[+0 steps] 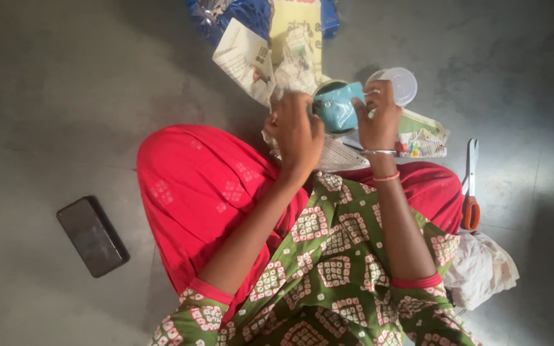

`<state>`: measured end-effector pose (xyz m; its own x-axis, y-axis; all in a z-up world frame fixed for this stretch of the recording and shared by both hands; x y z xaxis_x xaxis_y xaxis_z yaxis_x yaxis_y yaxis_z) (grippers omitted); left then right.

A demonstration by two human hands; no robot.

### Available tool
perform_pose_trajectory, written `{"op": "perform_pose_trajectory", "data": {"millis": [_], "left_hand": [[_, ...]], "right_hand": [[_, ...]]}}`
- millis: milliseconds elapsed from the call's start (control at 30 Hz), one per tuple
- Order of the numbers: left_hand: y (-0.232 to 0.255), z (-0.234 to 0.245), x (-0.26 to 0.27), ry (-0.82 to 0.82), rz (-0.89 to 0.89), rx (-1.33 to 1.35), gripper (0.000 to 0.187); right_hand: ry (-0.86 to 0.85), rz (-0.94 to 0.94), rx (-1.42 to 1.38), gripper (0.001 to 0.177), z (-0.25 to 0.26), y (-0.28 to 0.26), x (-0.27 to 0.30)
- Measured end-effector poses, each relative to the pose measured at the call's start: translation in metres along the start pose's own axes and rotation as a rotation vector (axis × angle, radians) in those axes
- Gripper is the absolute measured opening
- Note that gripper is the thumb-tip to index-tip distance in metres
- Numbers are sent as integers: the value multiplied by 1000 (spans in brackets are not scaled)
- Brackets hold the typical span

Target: The person wraps a cylindrical tin can with newspaper and then with a shiny blue foil sheet. They fold the paper around the can, tuck the ends, and smooth the surface to create a wrapped package.

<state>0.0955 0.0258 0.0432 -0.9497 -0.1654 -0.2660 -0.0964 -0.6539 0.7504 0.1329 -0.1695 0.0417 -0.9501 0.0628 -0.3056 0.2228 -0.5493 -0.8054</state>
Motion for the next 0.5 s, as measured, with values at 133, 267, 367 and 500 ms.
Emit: {"op": "perform_pose_trajectory", "data": {"millis": [133,267,367,500], "left_hand": [[-5,7,-5,20,77,41,40],[1,-3,-5,-9,-5,34,44],[-5,-9,-3,-30,-9,91,46],[-11,-16,-2,-31,-20,231,46]], "right_hand": [[18,140,261,32,-3,-5,-3],[-36,212,255,24,-1,-8,1],[-99,174,189,22,1,-5,0],[-138,167,135,21,6,-7,-5]]}}
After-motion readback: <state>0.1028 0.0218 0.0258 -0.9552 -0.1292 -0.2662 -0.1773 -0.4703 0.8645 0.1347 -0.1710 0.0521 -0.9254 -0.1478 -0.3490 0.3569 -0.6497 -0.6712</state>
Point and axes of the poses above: each hand's wrist, its own x-axis away from the middle knuckle, its own z-axis out of the back of the hand, y = z × x, the point moved 10 cm from there along -x, towards the middle knuckle, and after that the axes turned 2 degrees about -x, right-handed, at the moved point
